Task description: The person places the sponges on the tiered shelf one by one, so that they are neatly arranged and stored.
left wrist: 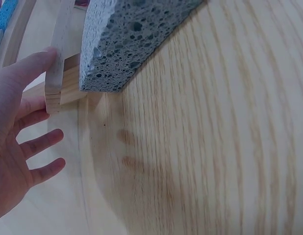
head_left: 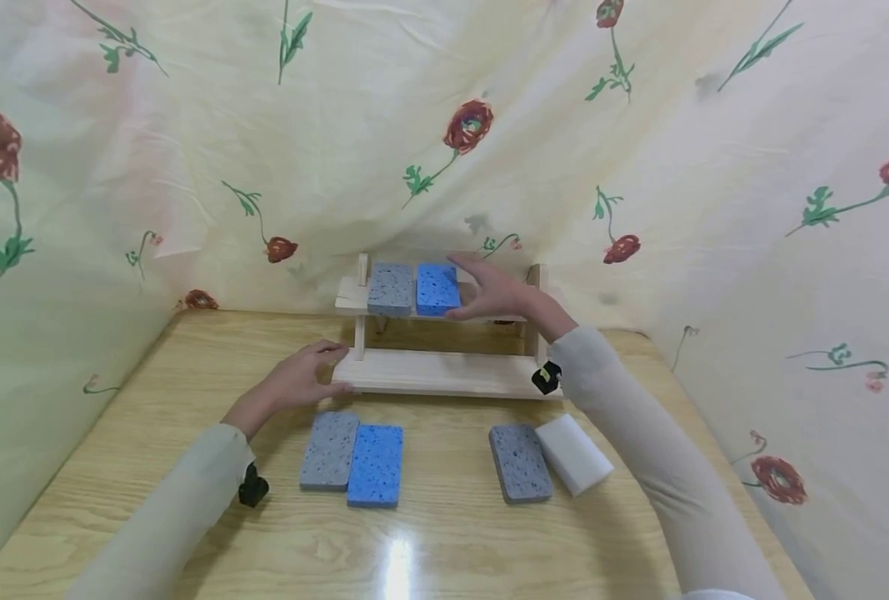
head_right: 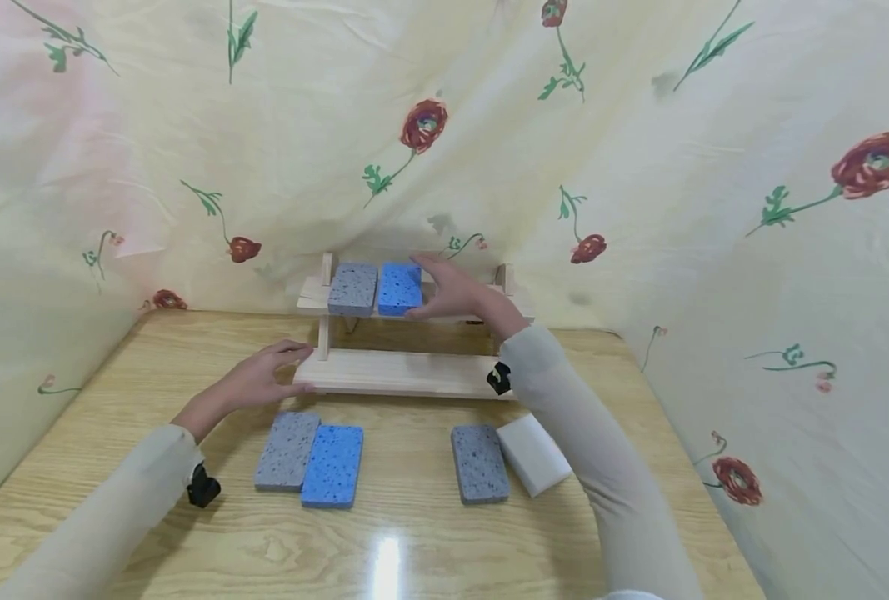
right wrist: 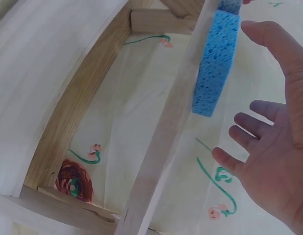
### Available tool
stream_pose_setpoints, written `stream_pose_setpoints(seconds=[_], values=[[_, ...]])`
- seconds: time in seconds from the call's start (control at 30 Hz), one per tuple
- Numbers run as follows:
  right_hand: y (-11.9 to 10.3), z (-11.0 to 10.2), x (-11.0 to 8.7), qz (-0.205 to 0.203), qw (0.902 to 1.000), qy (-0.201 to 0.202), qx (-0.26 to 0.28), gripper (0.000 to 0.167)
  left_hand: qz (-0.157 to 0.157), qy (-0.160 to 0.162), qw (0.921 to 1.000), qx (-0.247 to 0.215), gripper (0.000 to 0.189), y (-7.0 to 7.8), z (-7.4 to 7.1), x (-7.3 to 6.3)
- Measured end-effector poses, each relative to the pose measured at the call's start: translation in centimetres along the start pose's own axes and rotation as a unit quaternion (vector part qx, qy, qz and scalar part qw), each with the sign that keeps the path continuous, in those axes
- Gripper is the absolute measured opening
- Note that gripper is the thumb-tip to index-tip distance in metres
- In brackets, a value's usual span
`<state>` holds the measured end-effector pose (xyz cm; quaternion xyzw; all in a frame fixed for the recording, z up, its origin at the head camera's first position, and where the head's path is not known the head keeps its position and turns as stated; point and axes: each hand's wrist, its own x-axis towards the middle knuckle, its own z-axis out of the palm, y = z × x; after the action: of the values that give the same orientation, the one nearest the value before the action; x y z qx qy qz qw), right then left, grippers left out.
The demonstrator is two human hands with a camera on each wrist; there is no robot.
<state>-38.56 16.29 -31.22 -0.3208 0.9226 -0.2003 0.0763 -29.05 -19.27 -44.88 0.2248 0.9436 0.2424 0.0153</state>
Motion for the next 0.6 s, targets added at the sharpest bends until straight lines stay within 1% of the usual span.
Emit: stream_pose_setpoints(seconds=[0.13, 0.23, 0.4, 0.6], values=[[-0.4, -0.1, -1.3, -0.017, 0.9994, 0.032, -0.003, 0.107, 0.008, 0.002, 0.9999, 0.015, 0.079, 0.0, 0.1, 0.0], [-0.6, -0.2, -2.5, -0.032, 0.9976, 0.061, -0.006, 0.101, 0.017, 0.005, 0.9994, 0.029, 0.079, 0.0, 0.1, 0.0], [-0.7, 0.1, -5.1, -0.041, 0.9935, 0.105, -0.010, 0.088, 0.037, 0.011, 0.9982, 0.046, 0.077, 0.2, 0.0, 0.1], [-0.5, 1.3, -8.7, -0.051, 0.9897, 0.132, -0.018, 0.071, 0.048, 0.022, 0.9968, 0.060, 0.075, 0.2, -0.2, 0.0]])
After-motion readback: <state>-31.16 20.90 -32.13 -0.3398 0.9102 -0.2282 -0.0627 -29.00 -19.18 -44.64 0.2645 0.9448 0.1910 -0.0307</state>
